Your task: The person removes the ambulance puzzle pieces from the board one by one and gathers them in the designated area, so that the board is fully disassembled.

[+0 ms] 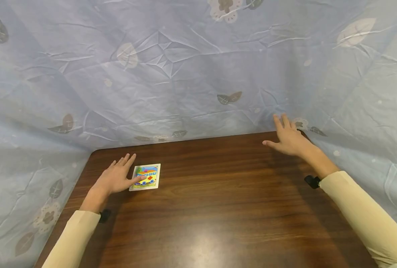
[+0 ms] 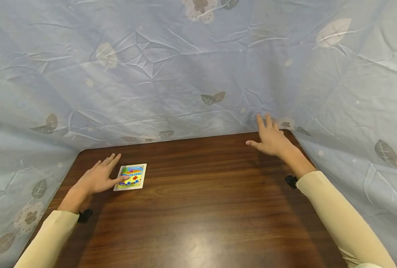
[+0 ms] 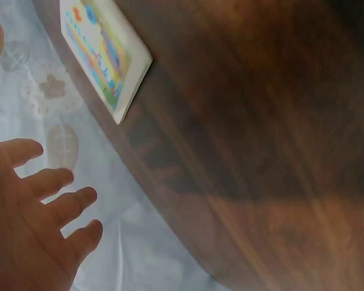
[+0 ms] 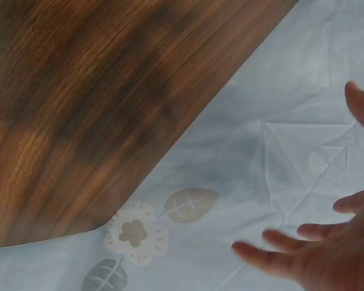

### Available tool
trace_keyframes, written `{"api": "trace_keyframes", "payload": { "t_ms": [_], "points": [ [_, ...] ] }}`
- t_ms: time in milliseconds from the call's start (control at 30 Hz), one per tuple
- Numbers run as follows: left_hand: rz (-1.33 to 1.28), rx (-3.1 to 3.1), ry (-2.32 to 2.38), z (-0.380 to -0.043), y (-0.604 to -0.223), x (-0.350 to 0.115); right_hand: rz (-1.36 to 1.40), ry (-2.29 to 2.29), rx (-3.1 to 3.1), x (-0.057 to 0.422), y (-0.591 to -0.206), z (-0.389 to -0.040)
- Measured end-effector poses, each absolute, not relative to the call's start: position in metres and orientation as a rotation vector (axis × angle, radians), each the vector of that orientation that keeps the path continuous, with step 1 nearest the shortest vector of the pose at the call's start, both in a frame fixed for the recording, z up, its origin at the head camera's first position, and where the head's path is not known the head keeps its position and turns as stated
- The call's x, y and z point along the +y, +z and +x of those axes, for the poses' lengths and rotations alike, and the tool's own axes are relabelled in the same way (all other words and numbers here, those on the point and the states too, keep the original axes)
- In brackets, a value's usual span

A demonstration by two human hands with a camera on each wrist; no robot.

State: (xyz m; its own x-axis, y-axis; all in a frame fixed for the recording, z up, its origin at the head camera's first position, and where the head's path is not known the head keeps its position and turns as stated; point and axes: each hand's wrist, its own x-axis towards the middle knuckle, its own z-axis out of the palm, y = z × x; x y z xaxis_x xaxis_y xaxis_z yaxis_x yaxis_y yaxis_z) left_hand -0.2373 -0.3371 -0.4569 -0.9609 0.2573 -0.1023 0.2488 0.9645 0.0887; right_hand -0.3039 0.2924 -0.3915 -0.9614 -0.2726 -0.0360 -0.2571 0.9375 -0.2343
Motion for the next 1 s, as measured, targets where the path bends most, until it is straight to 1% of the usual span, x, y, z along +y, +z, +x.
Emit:
{"api": "trace_keyframes", "payload": {
  "t_ms": [200,467,667,1000],
  "points": [
    [0.400,2.983,0.184,-0.231,-0.475,-0.333,-0.565,-0.391,3.095,0.284,-0.390,-0.300],
    [0.447,2.904,0.308,-0.234,-0.494,-0.332,-0.762,-0.434,3.086,0.262,-0.390,-0.297],
    [0.437,2.879,0.342,-0.230,-0.499,-0.326,-0.818,-0.442,3.063,0.246,-0.399,-0.296],
    [0.431,2.890,0.363,-0.233,-0.503,-0.316,-0.857,-0.514,2.995,0.212,-0.408,-0.294]
  ]
}}
